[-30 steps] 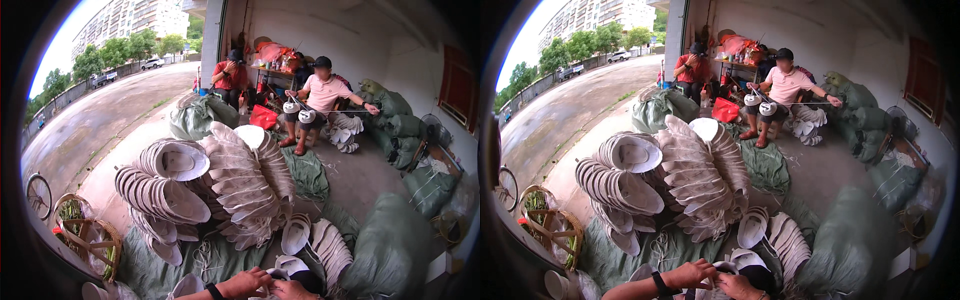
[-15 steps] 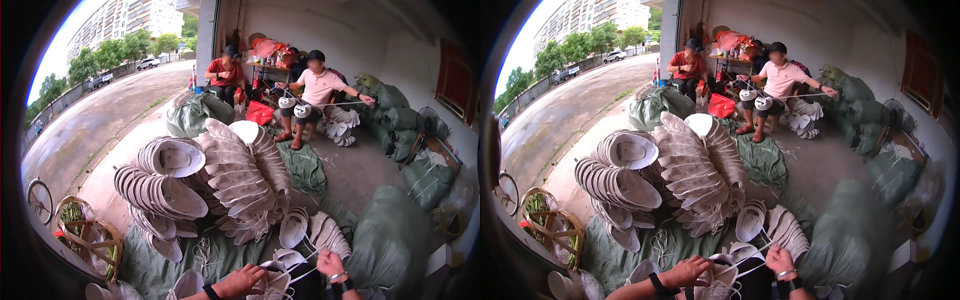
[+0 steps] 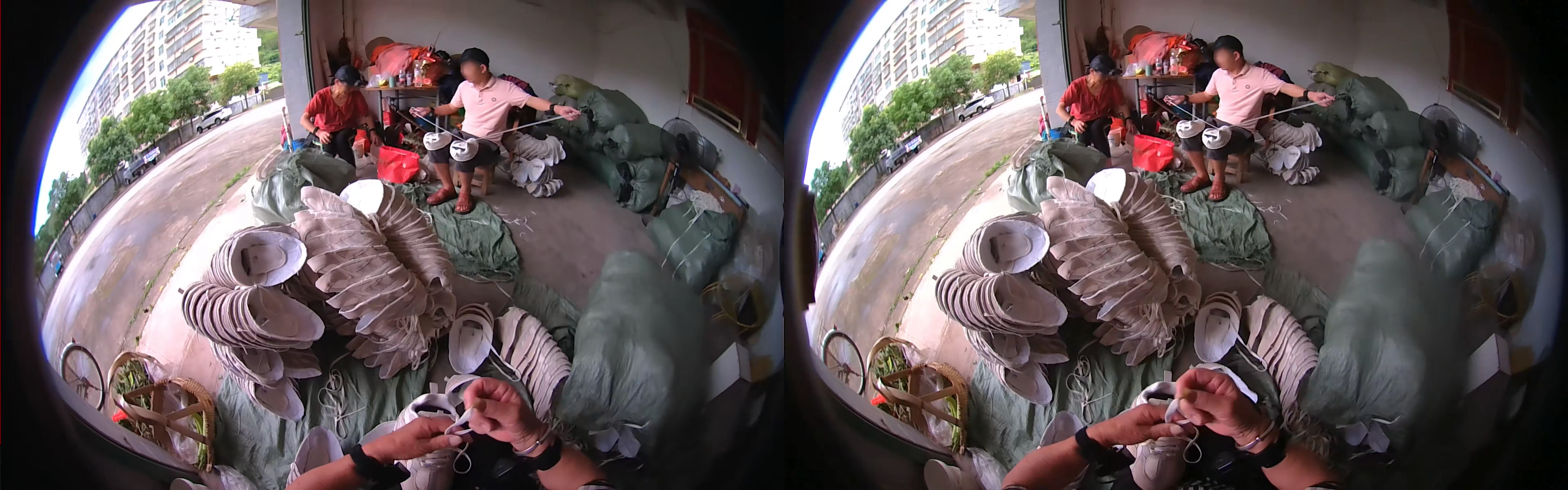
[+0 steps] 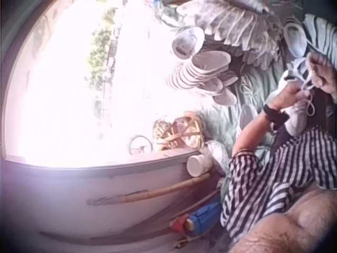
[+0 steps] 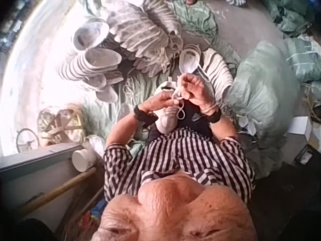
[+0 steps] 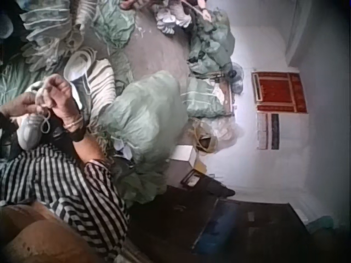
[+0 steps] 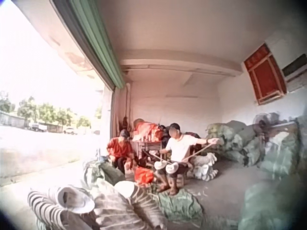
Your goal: The person laces a shoe by hand, threading a shoelace through the eyelets and pulling it tight. They then tie the shoelace into a bow before setting the shoe down and picking up another shoe to repeat the process.
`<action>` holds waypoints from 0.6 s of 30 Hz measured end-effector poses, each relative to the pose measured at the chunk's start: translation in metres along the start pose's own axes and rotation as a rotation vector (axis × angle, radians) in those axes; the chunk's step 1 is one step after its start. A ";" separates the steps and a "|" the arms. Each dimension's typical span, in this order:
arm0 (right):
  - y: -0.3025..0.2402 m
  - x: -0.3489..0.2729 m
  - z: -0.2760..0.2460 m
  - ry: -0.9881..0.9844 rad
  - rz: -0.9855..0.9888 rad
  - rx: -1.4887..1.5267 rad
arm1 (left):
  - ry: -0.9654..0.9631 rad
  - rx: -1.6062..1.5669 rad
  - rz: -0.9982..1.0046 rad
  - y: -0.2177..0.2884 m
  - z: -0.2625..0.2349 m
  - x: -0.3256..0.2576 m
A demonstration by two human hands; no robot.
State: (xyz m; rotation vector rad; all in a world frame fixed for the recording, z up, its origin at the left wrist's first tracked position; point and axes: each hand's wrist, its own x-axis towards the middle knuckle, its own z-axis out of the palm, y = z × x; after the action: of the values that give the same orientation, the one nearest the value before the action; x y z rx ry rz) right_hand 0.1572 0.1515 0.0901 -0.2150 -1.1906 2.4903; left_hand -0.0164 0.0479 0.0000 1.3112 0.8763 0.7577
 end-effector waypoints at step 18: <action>0.012 -0.024 -0.062 -0.092 -0.145 0.301 | 0.848 -0.175 0.046 0.005 0.011 -0.020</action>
State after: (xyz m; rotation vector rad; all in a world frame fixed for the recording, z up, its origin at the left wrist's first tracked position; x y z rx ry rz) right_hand 0.1945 0.1800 0.0411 0.0645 -0.8161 2.5310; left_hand -0.0165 0.0264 0.0080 0.8346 1.4026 1.4362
